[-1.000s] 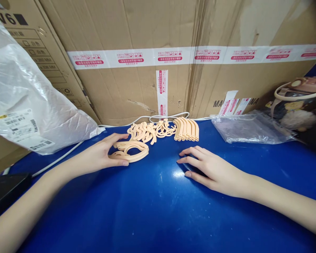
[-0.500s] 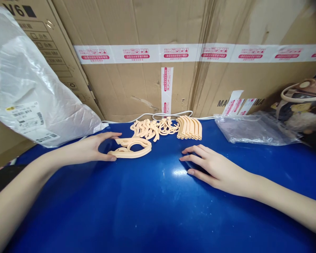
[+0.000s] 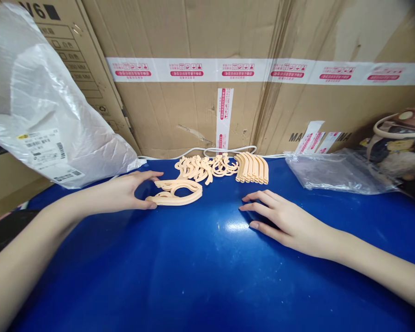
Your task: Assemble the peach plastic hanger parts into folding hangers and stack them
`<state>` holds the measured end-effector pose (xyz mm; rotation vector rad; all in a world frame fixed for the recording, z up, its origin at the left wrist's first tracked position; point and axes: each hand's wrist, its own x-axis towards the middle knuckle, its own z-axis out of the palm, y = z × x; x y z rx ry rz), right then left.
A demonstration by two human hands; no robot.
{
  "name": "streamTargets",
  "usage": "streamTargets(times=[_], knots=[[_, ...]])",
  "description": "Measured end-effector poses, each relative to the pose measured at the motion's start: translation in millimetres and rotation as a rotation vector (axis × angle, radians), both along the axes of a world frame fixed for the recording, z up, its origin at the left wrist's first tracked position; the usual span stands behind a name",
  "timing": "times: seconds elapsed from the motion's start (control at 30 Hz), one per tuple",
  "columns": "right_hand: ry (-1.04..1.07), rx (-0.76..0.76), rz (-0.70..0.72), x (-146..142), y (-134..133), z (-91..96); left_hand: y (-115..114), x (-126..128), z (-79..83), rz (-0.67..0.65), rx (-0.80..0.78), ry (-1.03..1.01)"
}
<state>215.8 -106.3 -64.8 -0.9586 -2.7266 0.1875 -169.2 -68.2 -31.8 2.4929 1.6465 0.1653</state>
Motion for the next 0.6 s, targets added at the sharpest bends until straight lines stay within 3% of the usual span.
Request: streamTargets(times=[0.23,0.43,0.6], knots=[[-0.002,0.004,-0.004,-0.7,-0.4,0.9,1.5,-0.9,-0.2,-0.03,0.011,0.018],[-0.009,0.02,-0.002,0.8,-0.2,-0.2,0.7,2.1,4.0,0.04,-0.113,-0.012],[-0.014,0.02,0.003,1.4,0.0,-1.0,4.9,-0.9,-0.1,0.034,-0.119,-0.014]])
